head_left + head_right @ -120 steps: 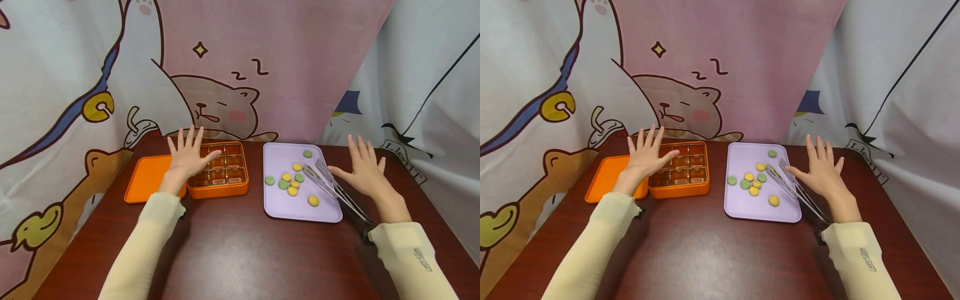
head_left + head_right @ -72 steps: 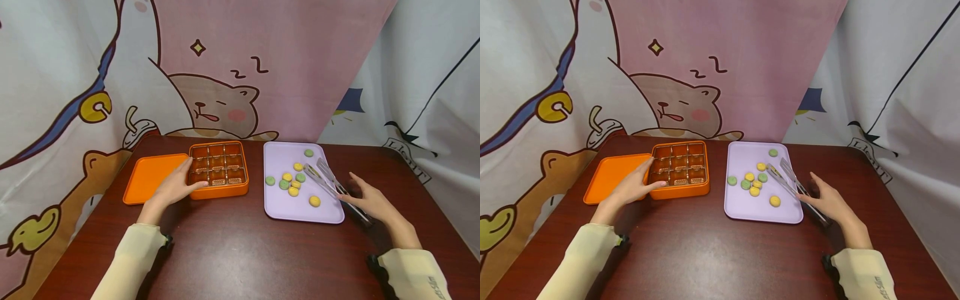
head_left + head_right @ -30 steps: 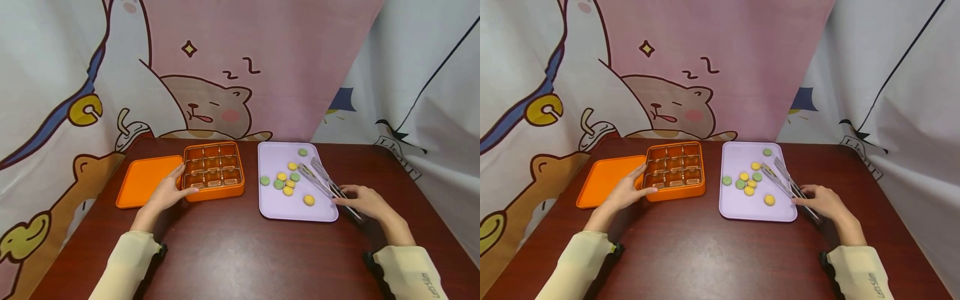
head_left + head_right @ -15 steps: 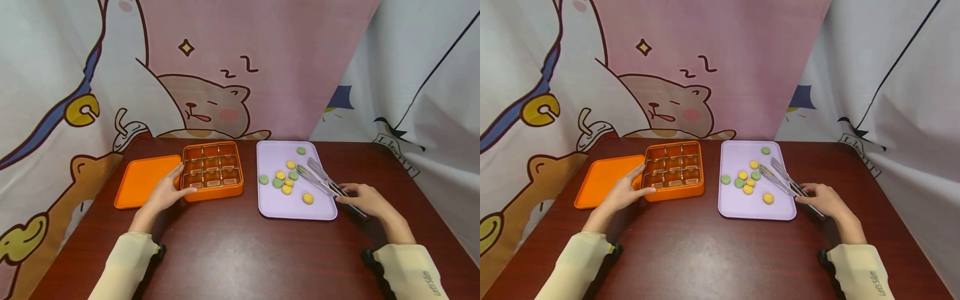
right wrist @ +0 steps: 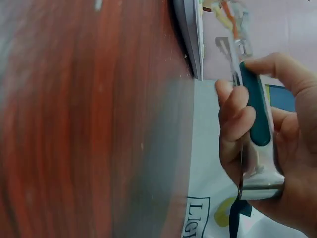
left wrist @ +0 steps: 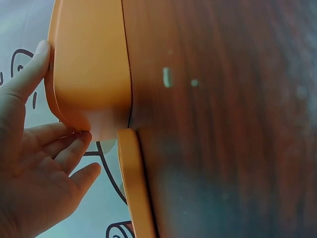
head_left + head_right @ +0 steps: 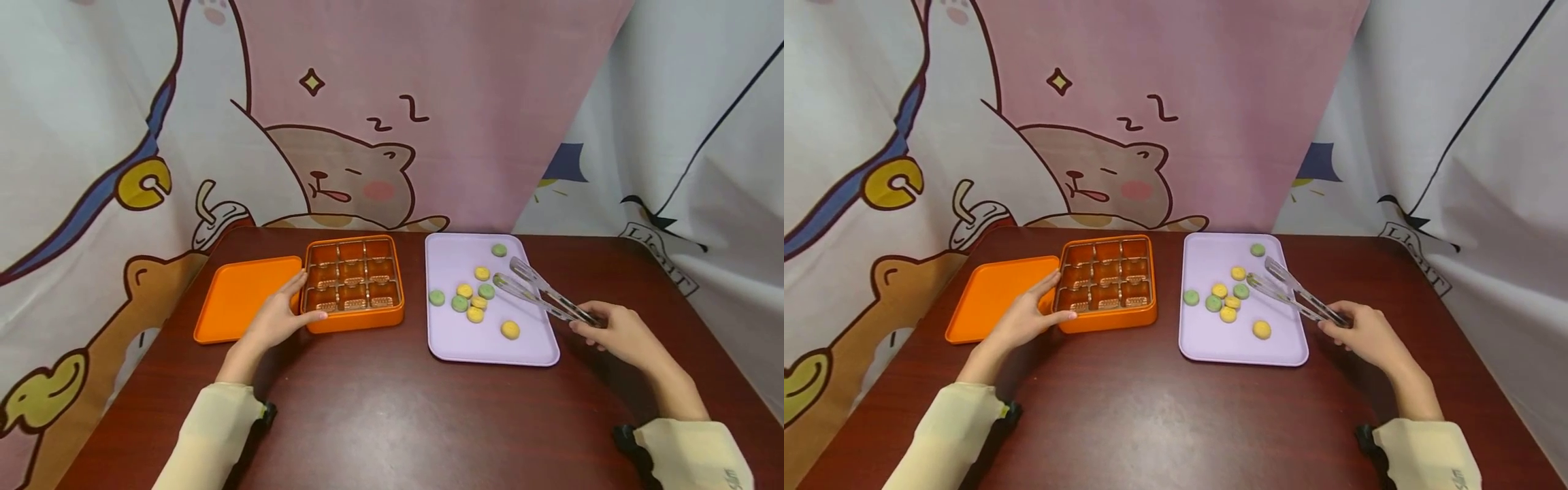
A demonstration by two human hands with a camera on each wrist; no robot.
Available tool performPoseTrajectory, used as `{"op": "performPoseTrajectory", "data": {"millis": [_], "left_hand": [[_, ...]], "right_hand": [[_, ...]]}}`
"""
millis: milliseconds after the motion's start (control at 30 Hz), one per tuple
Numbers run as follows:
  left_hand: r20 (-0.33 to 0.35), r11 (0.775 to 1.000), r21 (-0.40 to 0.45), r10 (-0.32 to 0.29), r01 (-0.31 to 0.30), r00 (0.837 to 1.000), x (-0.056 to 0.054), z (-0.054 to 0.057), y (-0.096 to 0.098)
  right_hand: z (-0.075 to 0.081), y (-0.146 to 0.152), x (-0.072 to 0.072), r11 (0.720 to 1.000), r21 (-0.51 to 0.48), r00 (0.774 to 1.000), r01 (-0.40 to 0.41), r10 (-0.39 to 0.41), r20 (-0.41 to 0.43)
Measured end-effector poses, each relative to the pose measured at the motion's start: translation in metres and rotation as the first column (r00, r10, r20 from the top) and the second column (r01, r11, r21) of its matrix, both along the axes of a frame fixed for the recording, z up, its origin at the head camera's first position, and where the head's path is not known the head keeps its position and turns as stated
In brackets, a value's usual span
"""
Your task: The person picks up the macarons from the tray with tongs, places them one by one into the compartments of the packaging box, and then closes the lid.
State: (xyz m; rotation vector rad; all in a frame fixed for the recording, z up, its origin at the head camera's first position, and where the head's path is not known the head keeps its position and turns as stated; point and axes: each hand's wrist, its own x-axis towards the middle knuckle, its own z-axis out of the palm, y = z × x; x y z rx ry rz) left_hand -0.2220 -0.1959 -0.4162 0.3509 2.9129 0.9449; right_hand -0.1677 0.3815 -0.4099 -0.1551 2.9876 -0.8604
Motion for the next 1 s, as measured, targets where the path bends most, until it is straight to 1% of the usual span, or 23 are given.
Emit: {"op": "performPoseTrajectory", "data": {"millis": [200, 367, 467, 633, 867, 1000], "left_hand": [[0.005, 1.000, 0.007, -0.003, 0.003, 1.000, 0.000, 0.000, 0.001], [0.006, 1.000, 0.019, -0.010, 0.010, 1.000, -0.001, -0.002, 0.000], [0.005, 1.000, 0.020, -0.010, 0.010, 1.000, -0.001, -0.002, -0.001], [0.011, 1.000, 0.016, -0.014, 0.013, 1.000, -0.001, -0.002, -0.002], [0.013, 0.999, 0.027, -0.023, 0.022, 1.000, -0.001, 0.000, -0.003], [0.016, 0.999, 0.036, -0.024, 0.024, 1.000, 0.000, -0.001, -0.003]], "right_hand": [[0.001, 0.003, 0.011, 0.999, -0.032, 0.997, -0.023, 0.020, -0.077], [0.001, 0.007, 0.019, 0.998, 0.008, 0.984, -0.063, 0.063, -0.167], [0.000, 0.009, 0.022, 0.997, 0.019, 0.976, -0.077, 0.079, -0.202], [0.001, 0.012, 0.028, 0.996, 0.034, 0.974, -0.084, 0.090, -0.209], [0.001, 0.016, 0.032, 0.993, 0.067, 0.982, -0.096, 0.106, -0.155], [0.001, 0.020, 0.035, 0.991, 0.095, 0.979, -0.095, 0.110, -0.171]]}}
